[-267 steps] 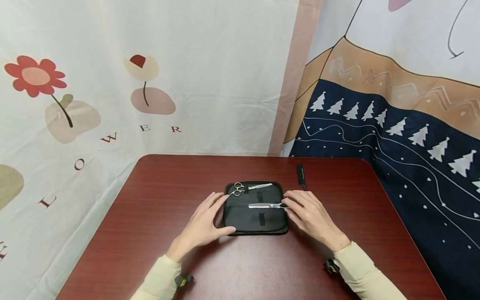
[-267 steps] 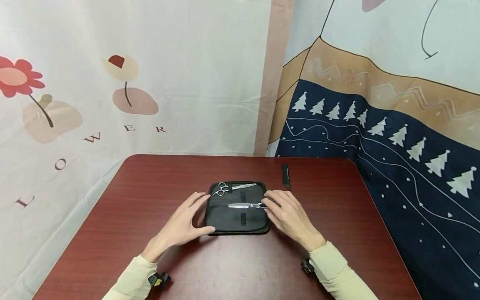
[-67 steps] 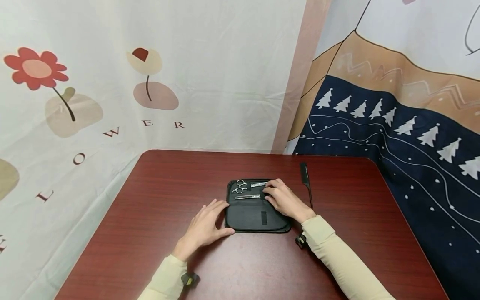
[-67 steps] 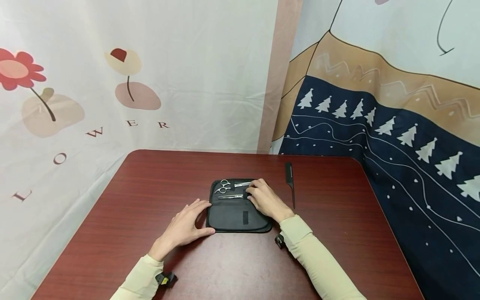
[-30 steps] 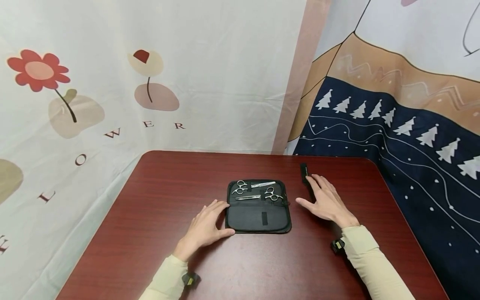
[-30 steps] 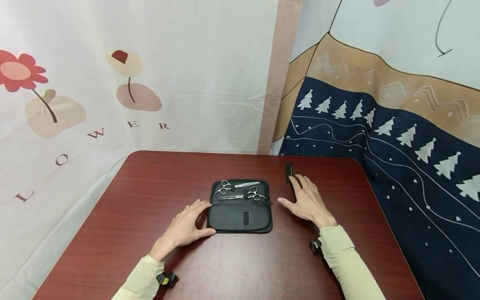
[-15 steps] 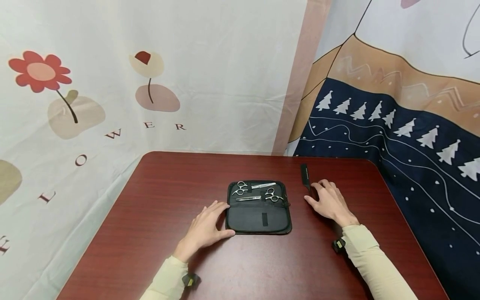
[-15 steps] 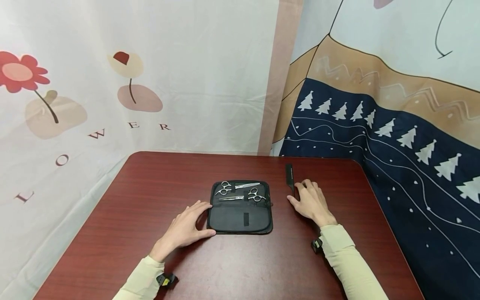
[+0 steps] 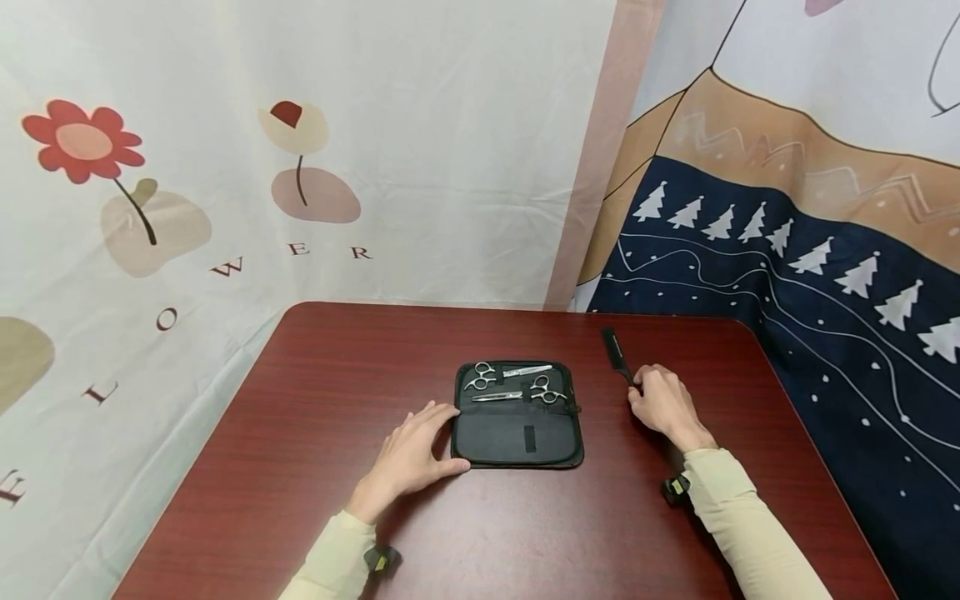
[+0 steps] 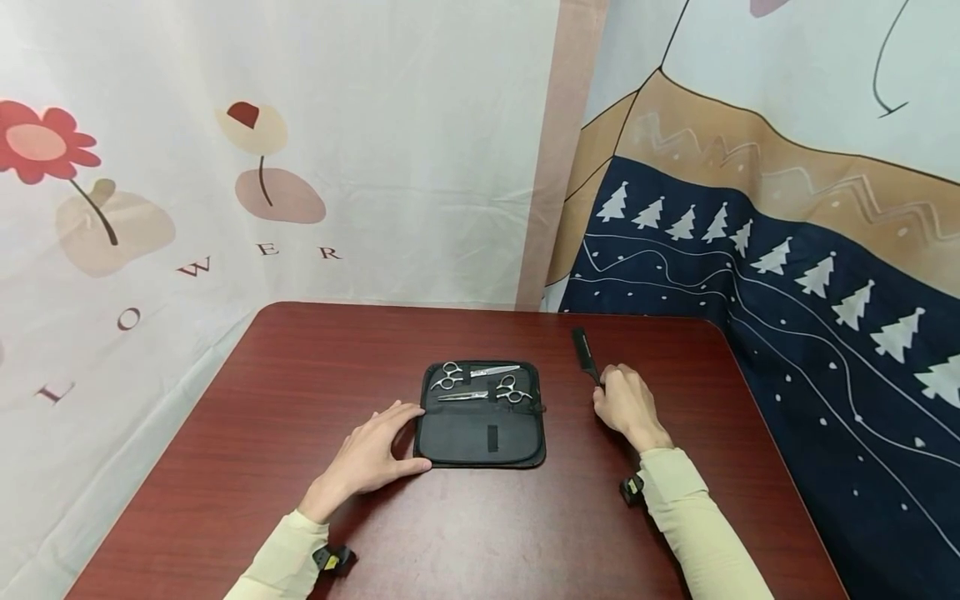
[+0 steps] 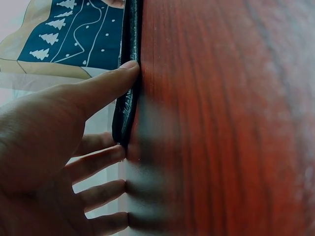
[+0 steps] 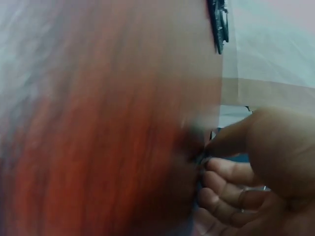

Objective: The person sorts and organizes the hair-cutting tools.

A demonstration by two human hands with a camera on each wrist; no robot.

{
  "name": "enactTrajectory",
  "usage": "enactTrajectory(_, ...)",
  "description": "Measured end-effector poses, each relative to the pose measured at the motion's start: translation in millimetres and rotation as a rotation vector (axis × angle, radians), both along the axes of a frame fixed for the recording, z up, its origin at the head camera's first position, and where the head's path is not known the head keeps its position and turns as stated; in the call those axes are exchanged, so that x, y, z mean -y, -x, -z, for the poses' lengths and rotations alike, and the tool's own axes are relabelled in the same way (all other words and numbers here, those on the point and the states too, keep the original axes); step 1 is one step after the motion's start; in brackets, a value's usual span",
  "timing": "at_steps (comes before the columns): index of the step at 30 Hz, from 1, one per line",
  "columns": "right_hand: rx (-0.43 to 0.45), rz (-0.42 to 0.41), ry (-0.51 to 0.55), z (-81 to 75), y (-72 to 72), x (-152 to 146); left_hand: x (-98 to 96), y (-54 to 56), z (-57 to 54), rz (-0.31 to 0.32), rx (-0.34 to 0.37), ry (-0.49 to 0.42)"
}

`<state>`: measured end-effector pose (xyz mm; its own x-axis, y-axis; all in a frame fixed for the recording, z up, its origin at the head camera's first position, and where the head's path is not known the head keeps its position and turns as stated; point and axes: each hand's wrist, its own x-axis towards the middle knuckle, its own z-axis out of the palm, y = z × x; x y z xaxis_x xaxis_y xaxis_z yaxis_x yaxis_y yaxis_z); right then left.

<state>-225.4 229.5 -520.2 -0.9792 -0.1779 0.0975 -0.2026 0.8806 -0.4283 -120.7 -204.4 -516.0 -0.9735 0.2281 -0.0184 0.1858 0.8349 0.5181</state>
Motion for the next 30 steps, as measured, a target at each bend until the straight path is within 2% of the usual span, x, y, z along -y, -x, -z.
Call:
enactTrajectory(7,0.102,0.053,0.029,-9.3,-0.4,-0.3,0.1,-0.7,-1.0,0.001,0.002,-0.002)
enactTrajectory(18,0.162,0.081,-0.006,-16.2,0.3,0.8,-0.6,0.0,-1.8,0.003,0.001,0.000)
enactTrajectory(30,0.132,0.024,0.023,-12.9,1.9,-2.1,0.1,0.5,-1.1,0.003,-0.001,0.008)
